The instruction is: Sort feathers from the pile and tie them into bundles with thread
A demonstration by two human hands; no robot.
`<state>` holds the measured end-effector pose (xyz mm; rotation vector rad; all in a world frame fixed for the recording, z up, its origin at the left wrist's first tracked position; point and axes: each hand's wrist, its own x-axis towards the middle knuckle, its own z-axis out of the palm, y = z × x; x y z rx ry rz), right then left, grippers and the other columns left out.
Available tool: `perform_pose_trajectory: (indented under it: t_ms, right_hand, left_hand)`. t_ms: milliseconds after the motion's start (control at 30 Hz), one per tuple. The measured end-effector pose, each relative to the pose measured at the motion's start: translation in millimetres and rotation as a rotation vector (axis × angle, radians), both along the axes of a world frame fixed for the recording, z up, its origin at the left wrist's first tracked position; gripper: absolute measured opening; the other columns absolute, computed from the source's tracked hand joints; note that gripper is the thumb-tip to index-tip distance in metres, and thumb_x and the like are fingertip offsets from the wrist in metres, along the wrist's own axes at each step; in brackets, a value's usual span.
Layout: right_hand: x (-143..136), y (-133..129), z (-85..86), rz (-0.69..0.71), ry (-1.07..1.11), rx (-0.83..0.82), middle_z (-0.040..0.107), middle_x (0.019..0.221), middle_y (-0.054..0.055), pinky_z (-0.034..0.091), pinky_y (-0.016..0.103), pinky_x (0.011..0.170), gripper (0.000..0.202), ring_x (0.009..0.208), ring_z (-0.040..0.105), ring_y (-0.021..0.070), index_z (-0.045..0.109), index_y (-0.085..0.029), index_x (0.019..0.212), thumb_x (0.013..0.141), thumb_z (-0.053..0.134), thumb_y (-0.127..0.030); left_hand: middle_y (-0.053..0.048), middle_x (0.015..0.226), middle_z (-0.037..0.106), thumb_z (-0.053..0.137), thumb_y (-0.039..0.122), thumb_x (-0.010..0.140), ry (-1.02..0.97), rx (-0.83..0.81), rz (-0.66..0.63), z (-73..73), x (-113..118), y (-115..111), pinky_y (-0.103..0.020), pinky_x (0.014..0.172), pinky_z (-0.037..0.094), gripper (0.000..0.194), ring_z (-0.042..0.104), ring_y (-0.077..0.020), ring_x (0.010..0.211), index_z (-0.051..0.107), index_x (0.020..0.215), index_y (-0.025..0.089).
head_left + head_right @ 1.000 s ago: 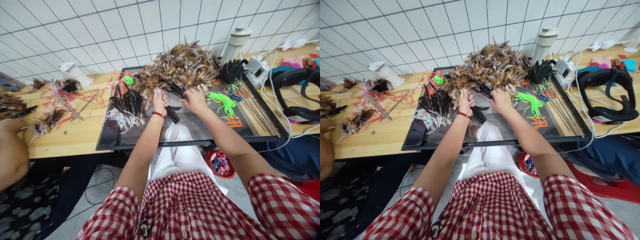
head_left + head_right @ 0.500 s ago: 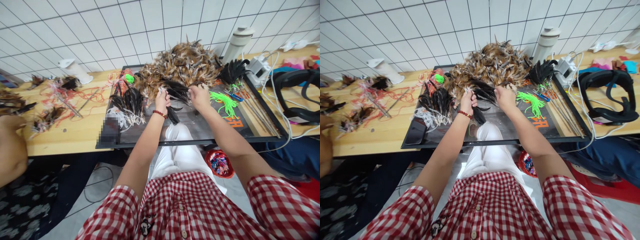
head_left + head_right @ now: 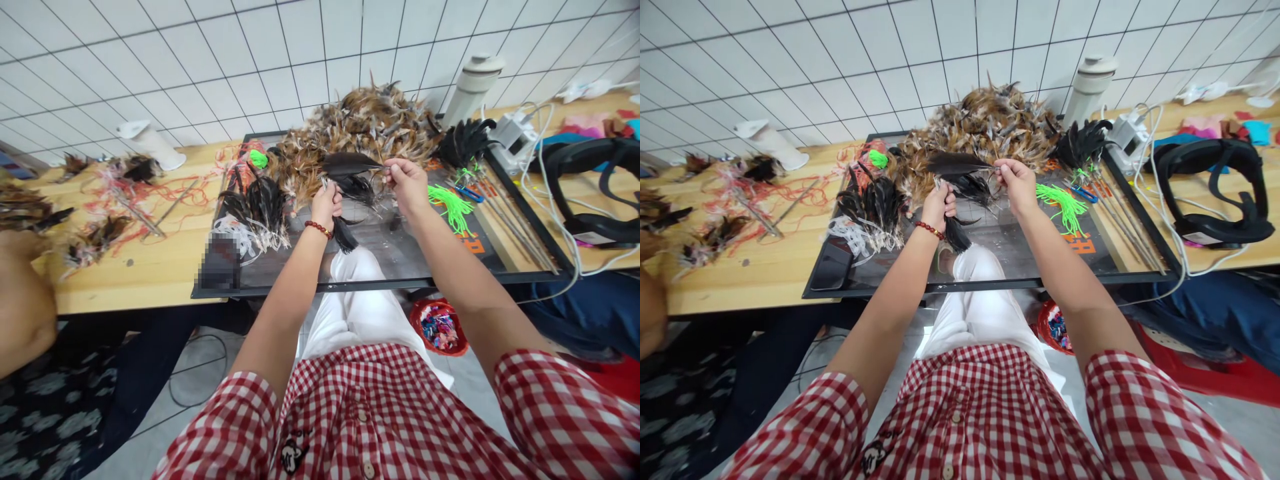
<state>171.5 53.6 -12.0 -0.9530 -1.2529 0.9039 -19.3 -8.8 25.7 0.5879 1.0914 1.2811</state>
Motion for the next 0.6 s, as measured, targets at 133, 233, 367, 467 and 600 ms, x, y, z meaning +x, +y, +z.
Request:
perform_pose_trajectory:
  t_ms: [133,233,367,467,600]
  right_hand:
    - [-0.2,0.4,-3.6,0.011,-0.027,-0.008,0.067,0.084,0.002,0.057,0.035,0.074,0.025,0.074,0.064,0.0160,0.069,-0.023,0.097,0.079,0.071,-0.040]
    - [-0.5,-0.2,-6.3,-0.007,-0.163,0.035,0.068,0.086,0.002,0.056,0.036,0.076,0.024,0.079,0.065,0.0177,0.068,-0.023,0.099,0.076,0.069,-0.030]
    - [-0.2,-2.5,-6.0,-0.057,-0.249,0.059,0.066,0.077,0.000,0.053,0.033,0.070,0.021,0.071,0.059,0.0157,0.068,-0.021,0.088,0.071,0.073,-0.033]
    - [-0.6,-3.6,-4.4,-0.043,-0.169,0.016,0.062,0.067,-0.001,0.047,0.030,0.062,0.027,0.061,0.052,0.0129,0.067,-0.021,0.077,0.071,0.075,-0.045]
    - [-0.4,-0.3,-4.2,0.015,0.003,-0.026,0.065,0.074,0.001,0.049,0.030,0.063,0.041,0.063,0.055,0.0127,0.070,-0.022,0.086,0.072,0.075,-0.060]
  left_hand:
    - [0.010,0.053,0.035,0.052,0.031,0.101,-0.006,0.000,0.020,-1.0,0.0,1.1,-0.014,0.038,0.015,0.026,0.024,-0.0004,0.035,0.045,0.078,0.019]
    - [0.010,0.053,0.035,0.046,0.019,0.099,-0.010,-0.006,0.100,-0.1,-0.6,2.5,-0.014,0.038,0.014,0.024,0.025,-0.0007,0.035,0.037,0.077,0.020]
    - [0.011,0.055,0.036,0.056,0.035,0.098,-0.035,0.036,0.150,0.9,-2.7,3.8,-0.014,0.038,0.015,0.029,0.024,-0.0001,0.036,0.040,0.079,0.021]
    - [0.011,0.055,0.035,0.060,0.047,0.096,-0.049,0.063,0.103,1.3,-3.4,2.9,-0.014,0.037,0.016,0.034,0.024,0.0001,0.036,0.047,0.081,0.020]
    - [0.010,0.055,0.036,0.057,0.050,0.097,-0.039,0.041,0.061,1.9,-2.9,0.8,-0.013,0.037,0.017,0.036,0.024,0.0002,0.036,0.048,0.081,0.019]
